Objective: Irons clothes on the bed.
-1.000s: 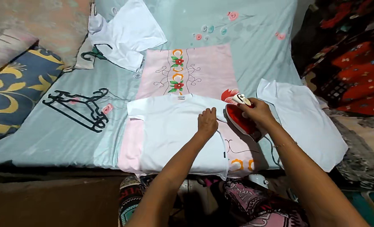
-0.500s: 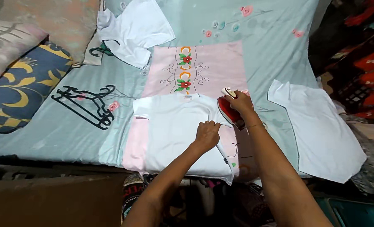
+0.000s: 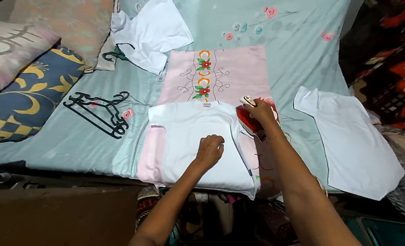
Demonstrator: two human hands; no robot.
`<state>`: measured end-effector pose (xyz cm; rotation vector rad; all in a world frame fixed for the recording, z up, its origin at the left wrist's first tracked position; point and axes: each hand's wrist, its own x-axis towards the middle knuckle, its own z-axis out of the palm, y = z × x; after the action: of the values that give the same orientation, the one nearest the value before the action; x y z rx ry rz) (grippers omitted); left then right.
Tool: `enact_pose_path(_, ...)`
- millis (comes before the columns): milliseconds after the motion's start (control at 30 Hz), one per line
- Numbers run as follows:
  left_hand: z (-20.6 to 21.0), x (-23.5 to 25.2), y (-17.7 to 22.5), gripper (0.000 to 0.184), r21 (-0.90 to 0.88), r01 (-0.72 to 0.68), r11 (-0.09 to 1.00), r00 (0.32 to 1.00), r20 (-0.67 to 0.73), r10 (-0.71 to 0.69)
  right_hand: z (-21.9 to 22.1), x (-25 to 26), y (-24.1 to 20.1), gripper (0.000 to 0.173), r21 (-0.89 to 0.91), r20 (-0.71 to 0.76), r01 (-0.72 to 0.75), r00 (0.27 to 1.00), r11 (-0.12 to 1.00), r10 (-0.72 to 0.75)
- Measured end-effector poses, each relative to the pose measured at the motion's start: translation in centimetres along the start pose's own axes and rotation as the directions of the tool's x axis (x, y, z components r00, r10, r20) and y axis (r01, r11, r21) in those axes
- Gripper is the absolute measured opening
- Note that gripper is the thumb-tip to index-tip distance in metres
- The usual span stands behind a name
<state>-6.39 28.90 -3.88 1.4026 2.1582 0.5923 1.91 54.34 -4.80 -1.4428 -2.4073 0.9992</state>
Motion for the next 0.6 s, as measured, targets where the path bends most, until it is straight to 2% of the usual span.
enact_pose_path(133,-0.6,-0.4,0.4,0.029,-0.007,0.000,1.000,1.000,0.006,0.000,-0.2,0.9,-0.1,0.048,0.021,0.021,-0.029,0.999,0.999,0.028)
enact_pose_path(233,-1.6,-0.9,0.0,0.028,-0.013,0.005,1.000,1.000,-0.023,-0.005,-0.3,-1.5,0.6,0.046,0.034,0.027,0.006,1.000,0.999,-0.007)
enact_pose_path(400,-2.5,0.6,0.5,0.029,0.006,-0.023,1.000,1.000,-0.008,0.023,-2.9,-4.2,3.3,0.042,-0.003,0.152,0.003,0.988,1.000,-0.003)
enact_pose_path(500,-0.9,3.7,2.4,0.030,0.053,-0.139,0.989,0.989,0.059,0.136,-5.5,-6.4,5.0,0.044,-0.046,0.208,-0.024,0.978,0.999,0.033)
enact_pose_path(600,3.0,7.7,4.4,0.030,0.191,-0.362,0.912,0.929,0.155,0.336,-7.7,-8.6,6.5,0.042,-0.063,0.197,-0.073,0.977,0.995,0.084)
